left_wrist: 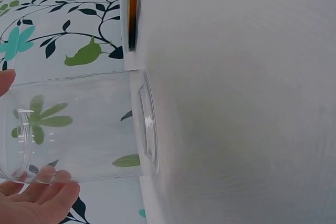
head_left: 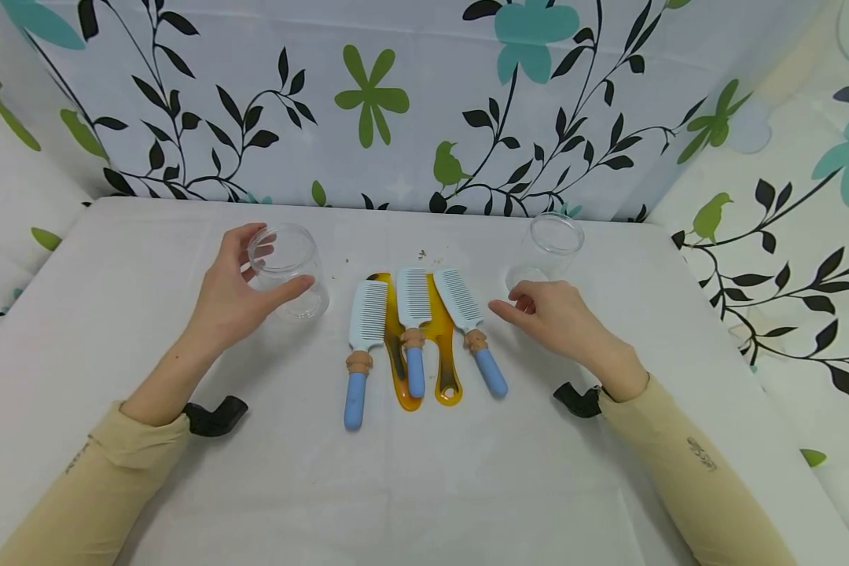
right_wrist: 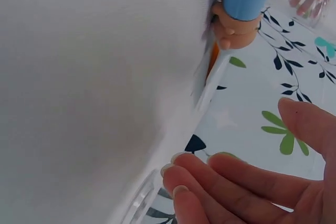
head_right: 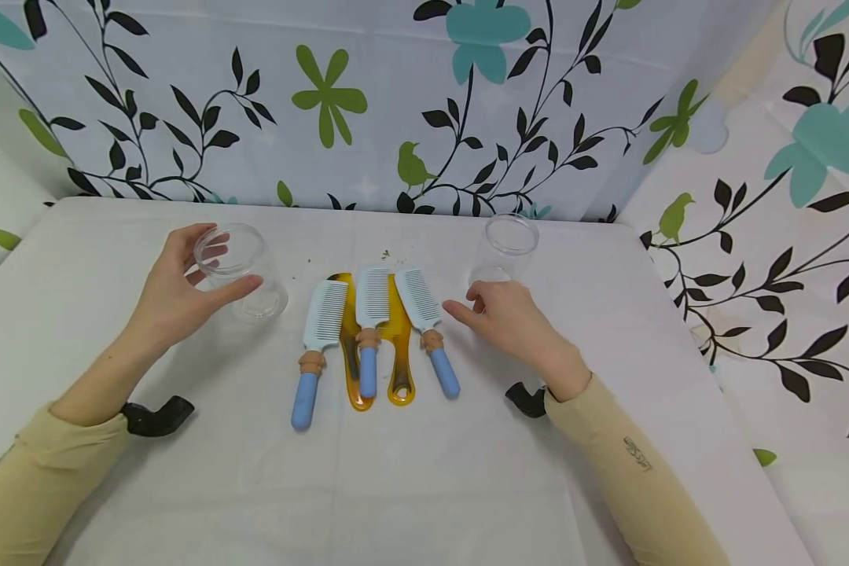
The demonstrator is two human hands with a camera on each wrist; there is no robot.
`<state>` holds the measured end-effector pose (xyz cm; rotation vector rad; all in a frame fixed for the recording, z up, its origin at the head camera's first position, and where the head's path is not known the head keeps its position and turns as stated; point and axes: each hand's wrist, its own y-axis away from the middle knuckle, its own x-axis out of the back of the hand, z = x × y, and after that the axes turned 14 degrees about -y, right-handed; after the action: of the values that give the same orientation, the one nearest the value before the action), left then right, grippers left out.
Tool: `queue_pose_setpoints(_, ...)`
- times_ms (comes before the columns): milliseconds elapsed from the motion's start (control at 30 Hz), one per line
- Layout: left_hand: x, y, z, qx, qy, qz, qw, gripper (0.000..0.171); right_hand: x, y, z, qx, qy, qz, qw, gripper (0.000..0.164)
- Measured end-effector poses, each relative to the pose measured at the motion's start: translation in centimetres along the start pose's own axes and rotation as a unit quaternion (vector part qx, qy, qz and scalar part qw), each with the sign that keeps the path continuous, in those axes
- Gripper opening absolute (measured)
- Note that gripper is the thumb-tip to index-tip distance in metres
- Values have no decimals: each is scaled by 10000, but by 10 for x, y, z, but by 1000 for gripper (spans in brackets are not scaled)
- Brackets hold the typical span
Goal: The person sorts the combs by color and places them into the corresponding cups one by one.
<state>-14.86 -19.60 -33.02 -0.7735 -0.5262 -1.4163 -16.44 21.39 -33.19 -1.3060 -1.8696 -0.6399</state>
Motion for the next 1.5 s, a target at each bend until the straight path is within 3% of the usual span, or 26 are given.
queue_pose_setpoints(200, -1, 1, 1, 21, 135, 17, 9999, 93, -3, -8, -10, -129, 6, -133, 9998, 44)
queue_pose_setpoints(467, -1, 2, 1, 71, 227, 32, 9997, 91, -2, -22, -21, -612, -14, -673, 9958, 47)
queue_pose_setpoints(633, -1, 1, -1, 78, 260, 16, 9996, 91, -4, -29, -24, -702, -72, -876, 9937, 49)
queue_pose_setpoints(1500, -3, 2, -7, 1, 264, 96, 9996, 89, -21, -48, -11, -724, -364, -815, 9934, 47)
